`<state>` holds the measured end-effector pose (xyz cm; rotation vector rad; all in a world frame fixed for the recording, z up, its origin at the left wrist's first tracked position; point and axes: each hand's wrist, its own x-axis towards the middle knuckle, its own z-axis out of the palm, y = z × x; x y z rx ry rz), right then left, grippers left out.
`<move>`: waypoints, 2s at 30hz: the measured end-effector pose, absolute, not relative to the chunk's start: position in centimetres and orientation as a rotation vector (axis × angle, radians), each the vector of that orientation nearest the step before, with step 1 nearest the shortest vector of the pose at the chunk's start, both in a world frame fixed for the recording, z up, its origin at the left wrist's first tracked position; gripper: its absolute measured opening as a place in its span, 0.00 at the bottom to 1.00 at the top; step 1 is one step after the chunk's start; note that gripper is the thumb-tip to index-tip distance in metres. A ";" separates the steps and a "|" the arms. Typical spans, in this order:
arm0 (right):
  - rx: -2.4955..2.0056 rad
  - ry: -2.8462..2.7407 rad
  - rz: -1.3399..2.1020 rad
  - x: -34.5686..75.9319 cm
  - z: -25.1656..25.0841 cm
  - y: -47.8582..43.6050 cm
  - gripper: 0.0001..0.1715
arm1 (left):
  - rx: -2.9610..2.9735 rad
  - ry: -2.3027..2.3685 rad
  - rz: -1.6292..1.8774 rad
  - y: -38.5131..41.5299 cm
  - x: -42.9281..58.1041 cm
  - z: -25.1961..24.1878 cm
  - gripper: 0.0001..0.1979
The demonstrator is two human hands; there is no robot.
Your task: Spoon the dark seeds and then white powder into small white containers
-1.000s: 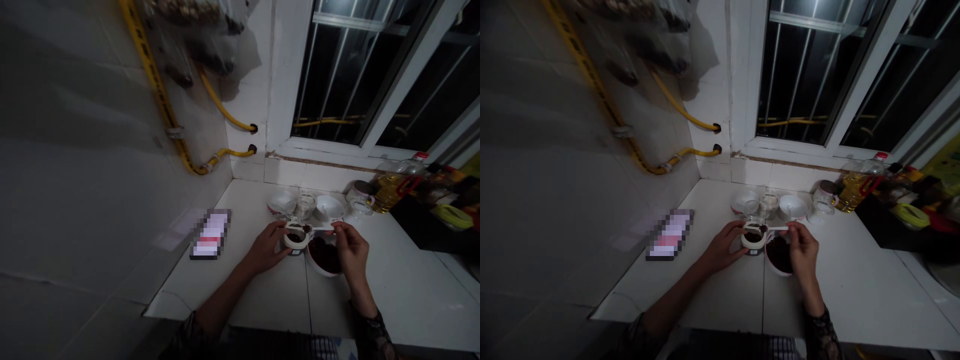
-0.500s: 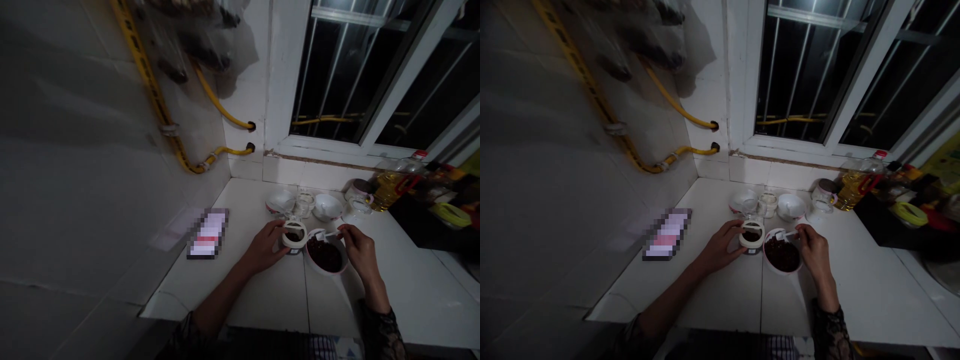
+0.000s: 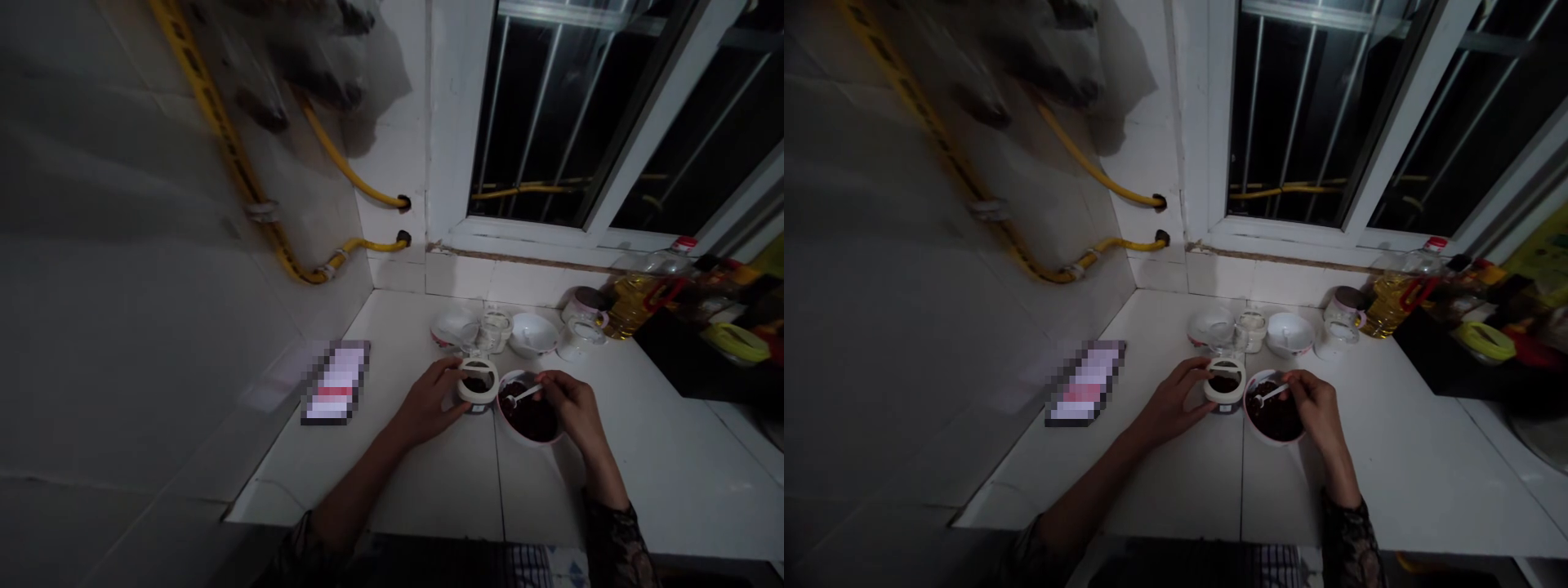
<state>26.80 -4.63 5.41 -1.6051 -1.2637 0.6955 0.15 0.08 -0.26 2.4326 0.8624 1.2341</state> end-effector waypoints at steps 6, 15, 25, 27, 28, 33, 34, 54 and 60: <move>-1.569 -1.116 0.667 27.7 5.4 -4.7 0.21 | 2.433 0.873 1.250 0.0 0.2 -0.3 0.21; -1.507 -0.884 0.832 27.8 5.9 -4.8 0.20 | 2.439 0.876 1.228 0.1 0.1 -0.4 0.21; -1.503 -0.881 0.854 28.0 5.5 -4.6 0.20 | 2.442 0.871 1.246 0.0 0.1 -0.1 0.21; -1.499 -0.875 0.865 28.0 5.5 -4.6 0.20 | 2.443 0.873 1.248 0.0 0.1 -0.1 0.21; -1.496 -0.868 0.868 28.0 5.5 -4.6 0.20 | 2.445 0.872 1.245 0.0 0.1 -0.1 0.21; -1.480 -0.812 0.854 27.8 5.5 -4.6 0.19 | 2.468 0.856 1.231 0.1 0.1 -0.2 0.20; -1.478 -0.804 0.854 27.8 5.5 -4.6 0.20 | 2.469 0.857 1.231 0.1 0.1 -0.2 0.20; -1.111 -1.848 -0.042 22.1 6.1 -4.8 0.13 | 2.450 0.822 1.247 -0.1 0.0 0.4 0.20; -1.308 -1.548 -0.013 25.2 6.4 -5.1 0.12 | 2.452 0.825 1.246 -0.2 0.1 0.5 0.20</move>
